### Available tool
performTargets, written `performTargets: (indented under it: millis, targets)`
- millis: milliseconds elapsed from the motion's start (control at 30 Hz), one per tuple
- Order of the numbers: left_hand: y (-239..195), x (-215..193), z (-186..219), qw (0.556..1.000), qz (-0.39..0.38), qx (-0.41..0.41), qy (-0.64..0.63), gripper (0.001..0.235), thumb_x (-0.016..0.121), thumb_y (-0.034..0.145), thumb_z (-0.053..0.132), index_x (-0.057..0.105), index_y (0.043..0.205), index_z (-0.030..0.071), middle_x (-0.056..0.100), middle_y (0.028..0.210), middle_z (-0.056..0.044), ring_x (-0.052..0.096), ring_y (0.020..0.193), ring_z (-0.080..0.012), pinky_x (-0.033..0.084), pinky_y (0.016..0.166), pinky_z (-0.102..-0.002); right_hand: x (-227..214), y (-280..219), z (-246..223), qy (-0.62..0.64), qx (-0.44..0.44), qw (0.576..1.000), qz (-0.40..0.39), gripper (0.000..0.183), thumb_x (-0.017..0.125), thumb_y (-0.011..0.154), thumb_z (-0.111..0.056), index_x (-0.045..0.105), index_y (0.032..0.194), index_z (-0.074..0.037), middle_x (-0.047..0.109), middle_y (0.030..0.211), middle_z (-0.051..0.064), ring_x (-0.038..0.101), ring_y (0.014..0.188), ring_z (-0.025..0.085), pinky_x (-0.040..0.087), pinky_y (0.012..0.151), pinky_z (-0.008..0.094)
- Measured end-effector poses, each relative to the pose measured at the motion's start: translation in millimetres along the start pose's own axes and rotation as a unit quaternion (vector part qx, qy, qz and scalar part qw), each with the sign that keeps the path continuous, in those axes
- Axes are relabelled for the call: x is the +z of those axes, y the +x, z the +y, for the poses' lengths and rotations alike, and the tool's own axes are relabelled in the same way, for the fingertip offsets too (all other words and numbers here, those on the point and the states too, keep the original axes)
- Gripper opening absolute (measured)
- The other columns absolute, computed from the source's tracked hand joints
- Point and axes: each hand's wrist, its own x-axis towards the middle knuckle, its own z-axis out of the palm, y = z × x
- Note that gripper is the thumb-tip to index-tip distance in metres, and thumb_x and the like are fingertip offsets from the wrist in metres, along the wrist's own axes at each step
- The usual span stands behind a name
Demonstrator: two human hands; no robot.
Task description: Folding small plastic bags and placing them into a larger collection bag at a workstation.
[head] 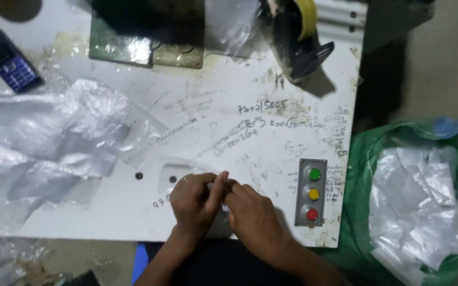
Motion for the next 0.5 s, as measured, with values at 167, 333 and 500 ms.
performTargets:
  millis: [167,333,500]
  targets:
    - [12,-15,7,0.976,-0.022,0.189,0.101,0.017,0.076,0.097,0.020,0.067,0.088,0.008,0.042,0.061,-0.002,0.040,0.052,-0.0193,0.037,0.052,-0.034,-20,5,5,0.158,0.102,0.981,0.054,0.045,0.069,0.088,-0.013,0.060,0.131,-0.020,0.066,0.123,0.002,0.072,0.092,0.021,0.059,0.067,0.034]
    - [6,-8,4,0.986,-0.021,0.149,0.076,0.018,0.074,0.098,0.025,0.073,0.095,0.007,0.052,0.064,-0.002,0.047,0.052,-0.0183,0.040,0.054,-0.036,-31,11,2,0.414,0.325,0.846,0.080,0.051,0.077,0.077,-0.041,0.062,0.124,-0.026,0.078,0.130,0.010,0.076,0.116,0.027,0.062,0.092,0.041]
    - [21,-20,40,0.979,-0.068,0.193,-0.002,0.020,0.075,0.097,0.026,0.066,0.090,0.010,0.064,0.074,-0.001,0.050,0.054,-0.0201,0.044,0.055,-0.033,-12,-3,8,0.452,0.217,0.855,0.132,0.032,0.059,0.070,0.015,0.066,0.091,-0.009,0.073,0.082,0.007,0.069,0.076,0.017,0.051,0.062,0.026]
